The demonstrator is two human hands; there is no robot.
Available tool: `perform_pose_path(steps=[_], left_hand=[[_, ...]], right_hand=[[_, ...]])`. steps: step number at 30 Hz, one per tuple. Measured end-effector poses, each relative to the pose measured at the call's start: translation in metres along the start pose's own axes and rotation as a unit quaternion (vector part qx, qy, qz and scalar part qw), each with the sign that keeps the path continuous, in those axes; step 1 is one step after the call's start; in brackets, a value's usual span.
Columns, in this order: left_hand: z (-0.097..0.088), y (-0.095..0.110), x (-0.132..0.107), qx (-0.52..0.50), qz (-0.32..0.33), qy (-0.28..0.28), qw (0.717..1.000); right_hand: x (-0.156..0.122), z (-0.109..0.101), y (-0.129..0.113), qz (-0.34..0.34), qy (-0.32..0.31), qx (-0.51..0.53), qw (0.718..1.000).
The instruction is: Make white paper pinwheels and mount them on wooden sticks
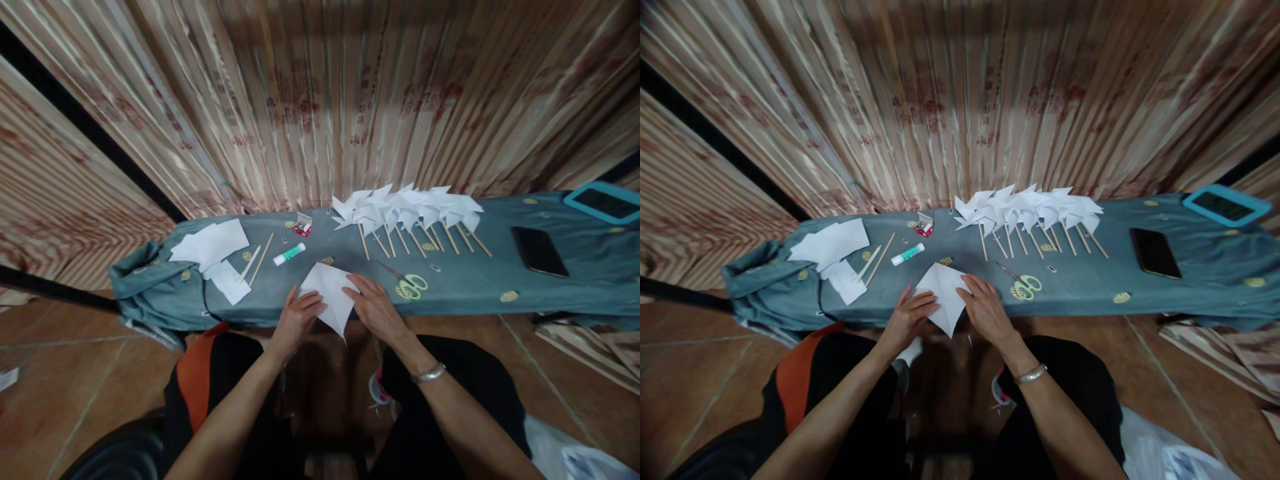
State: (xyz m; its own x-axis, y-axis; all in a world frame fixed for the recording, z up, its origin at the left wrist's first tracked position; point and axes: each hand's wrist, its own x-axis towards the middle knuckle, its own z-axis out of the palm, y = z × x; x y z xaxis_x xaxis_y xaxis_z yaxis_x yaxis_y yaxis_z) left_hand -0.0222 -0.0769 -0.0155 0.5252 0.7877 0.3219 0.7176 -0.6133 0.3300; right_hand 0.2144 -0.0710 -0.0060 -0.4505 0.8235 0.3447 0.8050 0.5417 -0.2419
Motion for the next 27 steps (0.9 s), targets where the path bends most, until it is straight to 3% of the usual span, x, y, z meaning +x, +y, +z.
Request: perform_pose_path(steps=[7,15,20,23,27], left_hand=[[-0.005,-0.015,-0.006,-0.041,-0.047,0.023,0.998],[-0.007,-0.017,0.001,-0.079,-0.157,0.054,0.983],[-0.005,-0.020,0.005,-0.072,-0.201,0.073,0.974],[-0.010,-0.013,0.007,-0.034,-0.176,0.094,0.979],[-0.012,0.009,0.004,0.088,-0.034,0.086,0.992]], right_hand=[[-0.007,0.011,0.005,0.068,-0.001,0.102,0.992],[0.003,0.016,0.016,0.115,0.034,0.207,0.971],[0.007,0.017,0.016,0.189,0.051,0.239,0.951],[0.009,0.019,0.014,0.207,0.060,0.245,0.945],[0.011,0.022,0.012,0.210,0.070,0.251,0.942]])
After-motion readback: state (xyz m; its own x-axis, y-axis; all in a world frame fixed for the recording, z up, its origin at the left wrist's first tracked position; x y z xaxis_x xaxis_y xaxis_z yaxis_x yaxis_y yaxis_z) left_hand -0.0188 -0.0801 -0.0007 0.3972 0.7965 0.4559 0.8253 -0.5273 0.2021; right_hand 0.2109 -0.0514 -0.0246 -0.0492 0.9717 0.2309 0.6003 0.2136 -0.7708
